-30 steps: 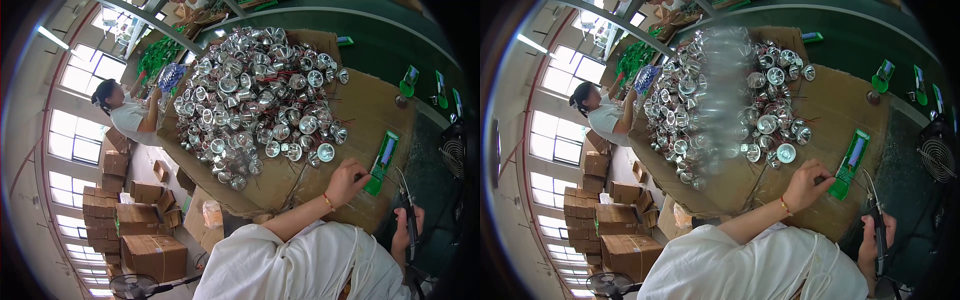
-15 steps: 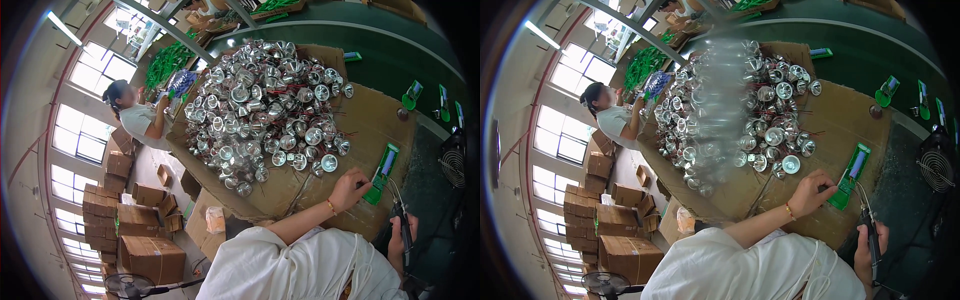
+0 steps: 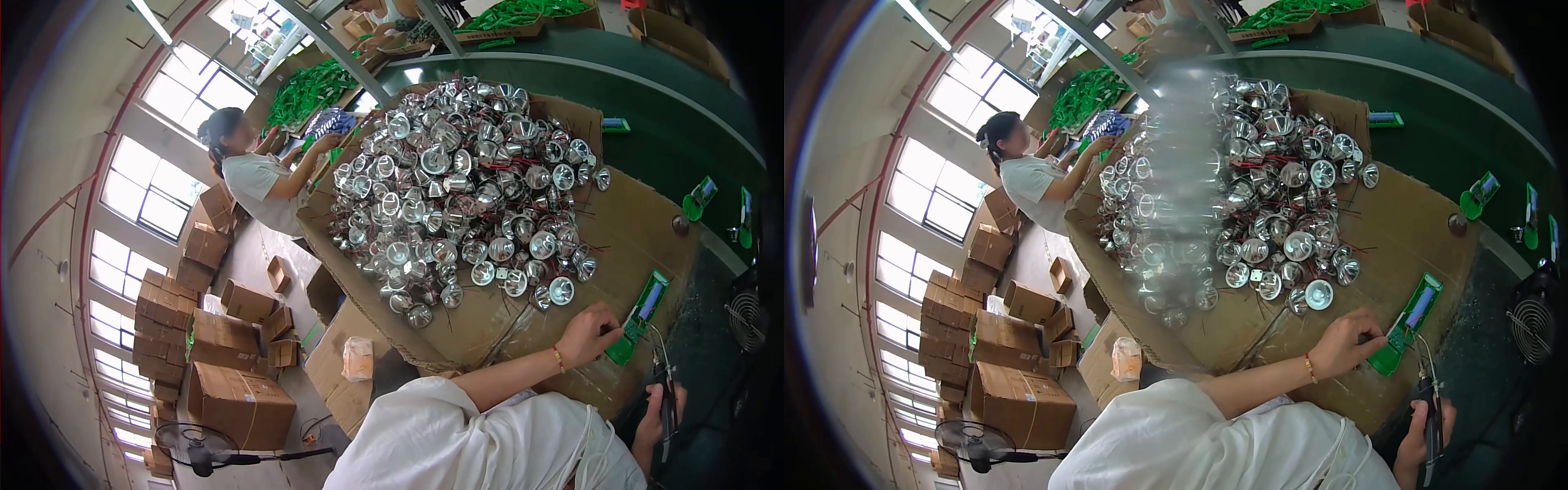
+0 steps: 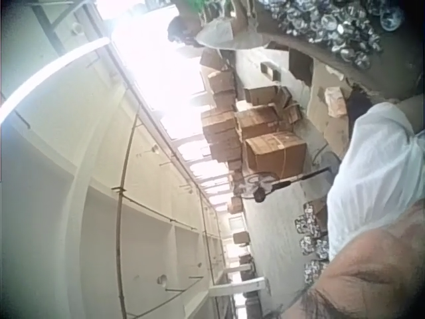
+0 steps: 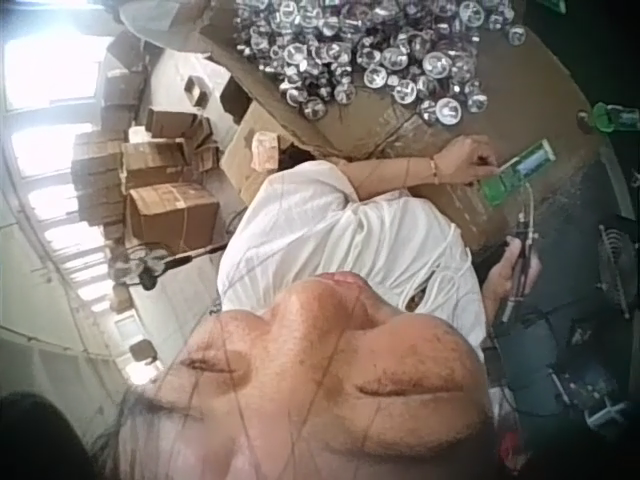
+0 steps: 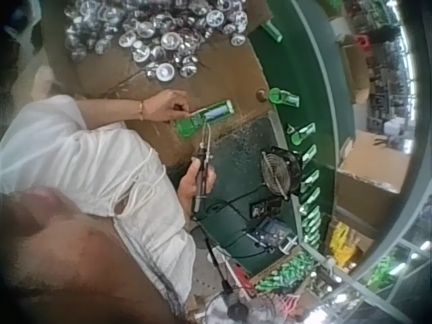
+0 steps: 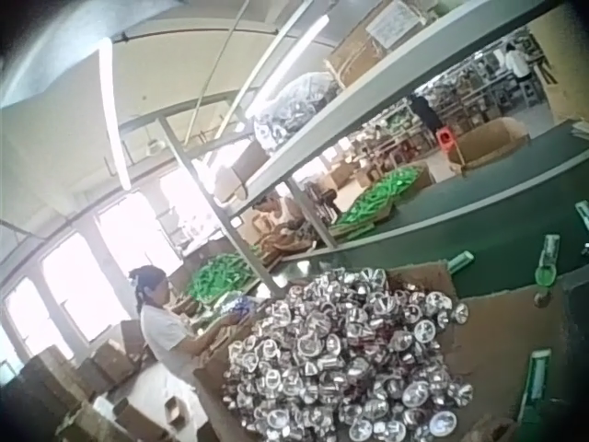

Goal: The person solders wires to circuit boards with a soldering iron, then assembles the circuit boards into plastic casings by hand.

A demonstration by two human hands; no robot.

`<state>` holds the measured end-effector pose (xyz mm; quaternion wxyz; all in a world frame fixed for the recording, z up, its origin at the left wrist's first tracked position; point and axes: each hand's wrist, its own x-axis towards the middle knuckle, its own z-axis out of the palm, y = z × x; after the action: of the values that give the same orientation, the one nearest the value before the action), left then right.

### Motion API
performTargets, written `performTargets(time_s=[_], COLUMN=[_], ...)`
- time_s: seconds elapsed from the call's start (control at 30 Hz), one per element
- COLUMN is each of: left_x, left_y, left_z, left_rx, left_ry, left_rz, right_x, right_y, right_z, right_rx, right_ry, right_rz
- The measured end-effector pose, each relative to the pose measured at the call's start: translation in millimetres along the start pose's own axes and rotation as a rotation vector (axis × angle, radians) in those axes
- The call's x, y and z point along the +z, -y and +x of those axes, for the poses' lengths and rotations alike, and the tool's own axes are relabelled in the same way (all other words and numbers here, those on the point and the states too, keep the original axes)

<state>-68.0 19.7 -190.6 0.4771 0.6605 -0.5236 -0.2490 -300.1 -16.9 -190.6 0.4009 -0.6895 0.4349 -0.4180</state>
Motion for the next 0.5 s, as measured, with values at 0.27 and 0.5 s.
performTargets(time_s=[0.27,0.5], left_x=[3.2,-3.9], left_y=[-4.0,-1.8], left_z=[-1.7,0.5], left_rx=[-0.01,-0.242], left_ry=[-0.009,-0.028], left_rz=[-0.045,-0.025], right_x=[5.0,19.3], right_y=[4.6,9.6], right_z=[-5.6,8.7], right_rx=[0.052,0.191], right_ry=[-0.07,-0.011], right_rz=[0.137,0.392])
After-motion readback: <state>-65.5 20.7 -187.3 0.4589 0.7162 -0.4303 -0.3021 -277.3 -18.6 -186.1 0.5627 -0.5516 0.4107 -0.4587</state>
